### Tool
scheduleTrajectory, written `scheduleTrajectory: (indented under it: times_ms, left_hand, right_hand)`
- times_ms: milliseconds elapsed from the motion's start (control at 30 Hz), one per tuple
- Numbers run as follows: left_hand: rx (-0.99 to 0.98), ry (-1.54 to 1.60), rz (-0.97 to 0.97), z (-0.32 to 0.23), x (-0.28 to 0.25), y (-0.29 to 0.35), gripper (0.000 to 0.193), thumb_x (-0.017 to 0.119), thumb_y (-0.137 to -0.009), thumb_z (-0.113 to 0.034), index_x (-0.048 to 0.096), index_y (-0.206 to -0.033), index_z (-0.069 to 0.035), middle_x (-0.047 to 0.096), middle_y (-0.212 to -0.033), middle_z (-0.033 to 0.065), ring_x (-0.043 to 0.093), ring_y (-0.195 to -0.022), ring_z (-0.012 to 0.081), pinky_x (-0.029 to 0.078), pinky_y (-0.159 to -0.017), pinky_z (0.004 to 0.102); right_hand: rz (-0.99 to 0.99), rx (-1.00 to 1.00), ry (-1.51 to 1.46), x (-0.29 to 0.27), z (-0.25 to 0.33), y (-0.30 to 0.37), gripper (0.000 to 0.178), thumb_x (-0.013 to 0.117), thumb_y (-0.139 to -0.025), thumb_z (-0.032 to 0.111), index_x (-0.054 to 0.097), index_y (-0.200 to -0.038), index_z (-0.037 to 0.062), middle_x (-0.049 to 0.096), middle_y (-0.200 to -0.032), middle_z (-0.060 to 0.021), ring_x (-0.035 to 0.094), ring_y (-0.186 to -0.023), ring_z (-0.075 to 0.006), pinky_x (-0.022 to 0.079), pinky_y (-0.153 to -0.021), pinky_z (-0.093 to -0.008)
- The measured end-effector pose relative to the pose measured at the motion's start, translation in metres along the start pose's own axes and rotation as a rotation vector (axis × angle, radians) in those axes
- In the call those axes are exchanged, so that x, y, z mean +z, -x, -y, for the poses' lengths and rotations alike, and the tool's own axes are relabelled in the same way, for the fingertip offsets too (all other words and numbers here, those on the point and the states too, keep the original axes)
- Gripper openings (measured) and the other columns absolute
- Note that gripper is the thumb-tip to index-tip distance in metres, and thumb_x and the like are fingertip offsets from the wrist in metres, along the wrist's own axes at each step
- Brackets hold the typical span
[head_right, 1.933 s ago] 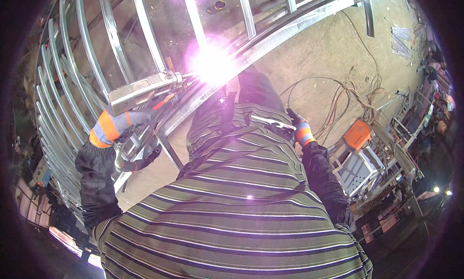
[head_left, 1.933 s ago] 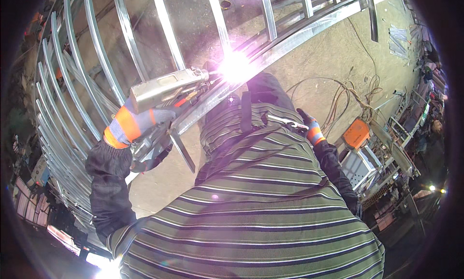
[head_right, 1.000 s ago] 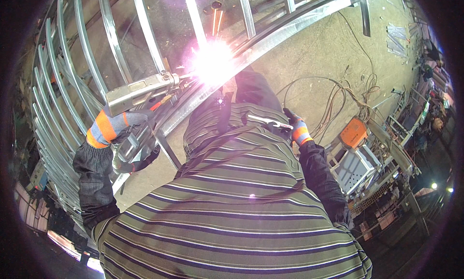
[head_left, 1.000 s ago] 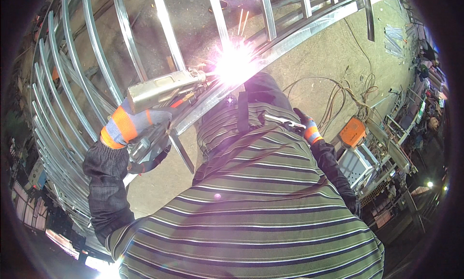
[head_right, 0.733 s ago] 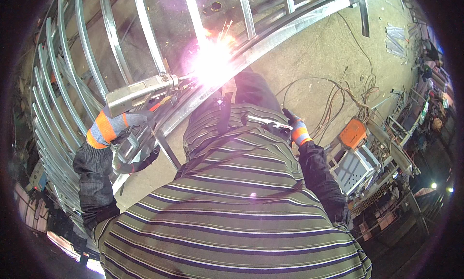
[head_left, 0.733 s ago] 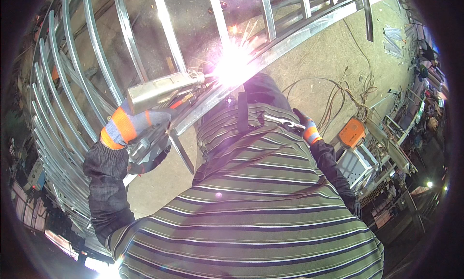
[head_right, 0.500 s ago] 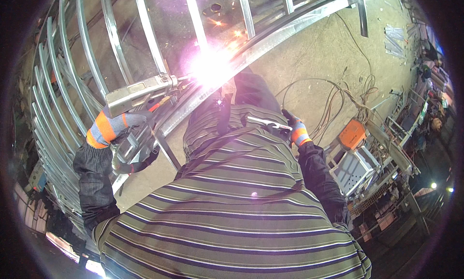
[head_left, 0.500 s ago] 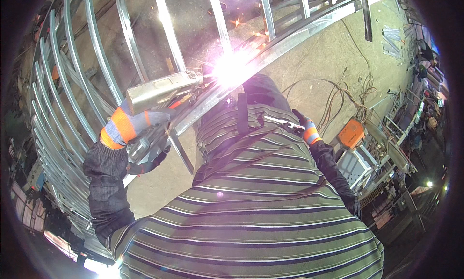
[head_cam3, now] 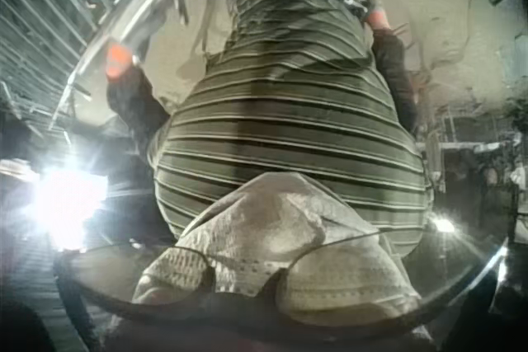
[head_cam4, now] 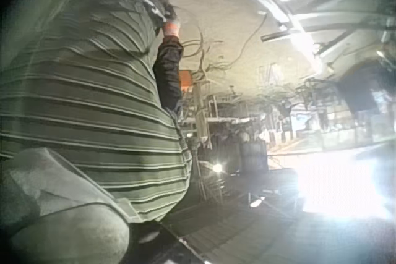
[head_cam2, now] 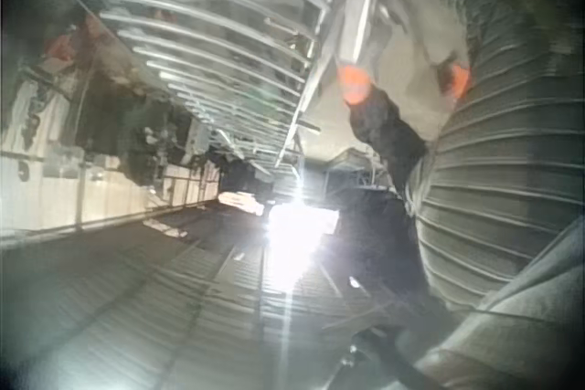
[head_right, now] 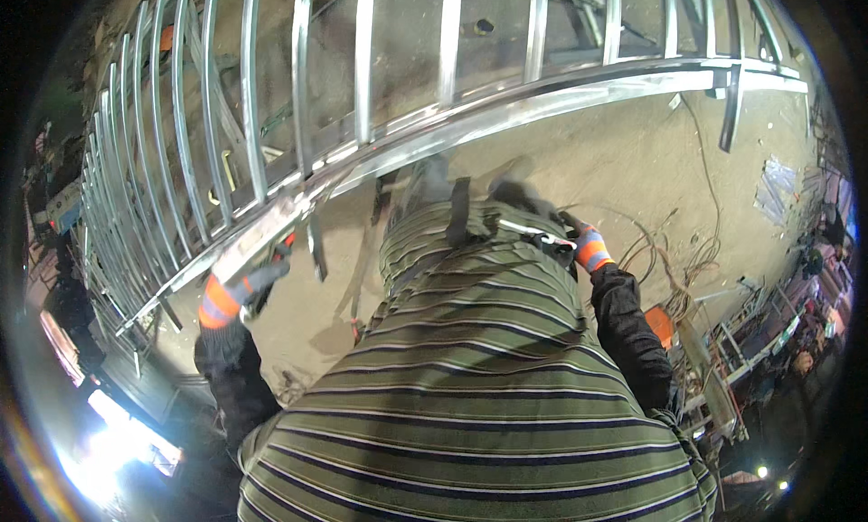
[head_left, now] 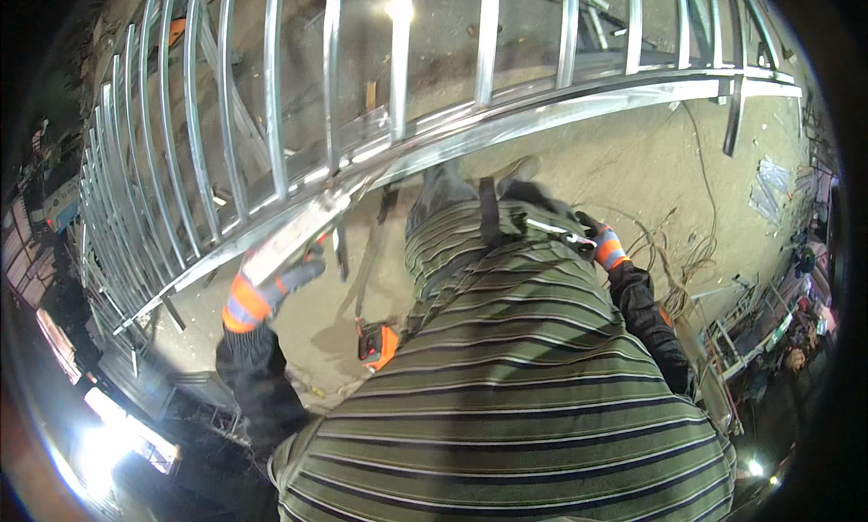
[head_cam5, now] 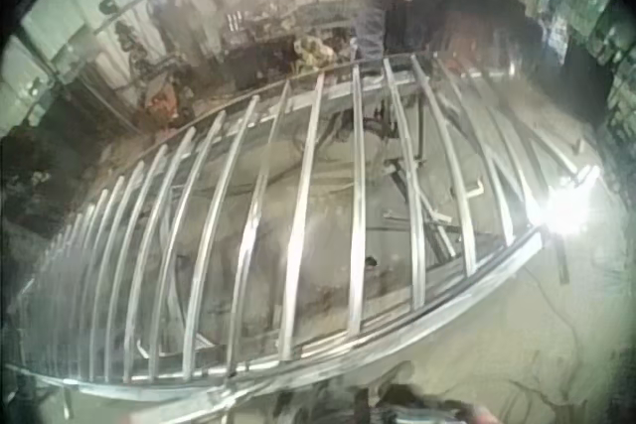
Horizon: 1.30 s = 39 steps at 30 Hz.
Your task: The person welds a large metal frame using a welding torch, creating bright sparks and arcs. They reposition the frame and continue welding different joints, then briefly inspect the work before moving the frame.
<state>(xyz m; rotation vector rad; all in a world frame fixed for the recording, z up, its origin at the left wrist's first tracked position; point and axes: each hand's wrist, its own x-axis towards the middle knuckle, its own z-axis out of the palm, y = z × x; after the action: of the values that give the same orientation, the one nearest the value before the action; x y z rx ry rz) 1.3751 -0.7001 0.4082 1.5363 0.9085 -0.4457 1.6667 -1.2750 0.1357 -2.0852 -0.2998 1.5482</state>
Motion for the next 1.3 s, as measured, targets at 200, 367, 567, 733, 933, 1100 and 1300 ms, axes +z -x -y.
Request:
scheduleTrajectory:
  times_ms: [200,367,567,733,933,1100,1300]
  left_hand:
    - [-0.017,0.228,-0.199,-0.042,0.108,0.047,0.054,0.077,-0.08,0.001,0.066,-0.133,-0.004,0.074,-0.102,0.0022,0.066,-0.086,0.0093,0.054,-0.076,0.026]
    - [0.12,0.1,-0.184,-0.099,0.118,0.008,0.044,0.075,-0.081,-0.004,0.069,-0.124,-0.003,0.073,-0.094,0.0017,0.065,-0.076,0.0066,0.052,-0.065,0.0232]
    - [0.329,-0.087,0.054,-0.161,0.087,-0.096,0.053,0.083,-0.08,-0.009,0.065,-0.129,-0.001,0.074,-0.11,0.0074,0.069,-0.096,0.0137,0.056,-0.083,0.0297]
    - [0.305,-0.278,0.258,-0.165,0.069,-0.164,0.064,0.086,-0.08,-0.013,0.061,-0.136,0.003,0.069,-0.128,0.0131,0.064,-0.113,0.0179,0.051,-0.098,0.032]
    - [0.293,-0.293,0.354,-0.153,0.051,-0.202,0.064,0.086,-0.08,-0.012,0.061,-0.137,0.003,0.068,-0.13,0.0136,0.062,-0.117,0.0183,0.049,-0.101,0.0325]
    - [0.345,-0.407,0.409,-0.151,0.044,-0.216,0.064,0.085,-0.08,-0.009,0.06,-0.138,0.002,0.068,-0.13,0.0128,0.063,-0.117,0.0185,0.049,-0.101,0.0327]
    - [0.049,-0.184,0.469,-0.159,0.042,-0.211,0.064,0.083,-0.08,-0.007,0.059,-0.139,0.002,0.068,-0.132,0.0119,0.061,-0.116,0.0149,0.05,-0.1,0.0312]
  right_hand:
    - [-0.068,-0.087,0.153,-0.054,-0.005,-0.032,0.069,0.071,-0.081,0.003,0.056,-0.147,0.0109,0.071,-0.127,-0.0197,0.073,-0.098,-0.0186,0.057,-0.084,-0.033]
    - [-0.03,-0.02,0.164,-0.084,-0.014,-0.038,0.073,0.072,-0.078,0.009,0.054,-0.148,0.0093,0.071,-0.123,-0.0198,0.07,-0.091,-0.0194,0.056,-0.084,-0.0328]
    - [-0.123,-0.076,-0.065,-0.096,-0.024,-0.04,0.074,0.076,-0.08,0.01,0.053,-0.15,0.014,0.072,-0.125,-0.0174,0.072,-0.101,-0.023,0.057,-0.087,-0.0332]
    - [-0.225,0.206,-0.332,-0.071,-0.032,-0.009,0.07,0.078,-0.083,0.008,0.055,-0.149,0.0111,0.071,-0.12,-0.0099,0.067,-0.09,-0.0148,0.056,-0.08,-0.0292]
    - [-0.371,0.139,-0.514,-0.023,-0.025,0.015,0.052,0.067,-0.09,-0.001,0.062,-0.141,0.0057,0.074,-0.119,-0.0077,0.068,-0.099,-0.0116,0.054,-0.087,-0.026]
    - [-0.363,0.074,-0.346,-0.018,-0.023,0.002,0.051,0.062,-0.091,-0.003,0.061,-0.141,0.0049,0.074,-0.123,-0.0104,0.069,-0.106,-0.013,0.053,-0.091,-0.0266]
    - [-0.306,0.098,-0.563,-0.04,-0.014,-0.003,0.054,0.062,-0.09,-0.01,0.058,-0.143,0.0015,0.071,-0.127,-0.0109,0.068,-0.11,-0.0173,0.054,-0.096,-0.0308]
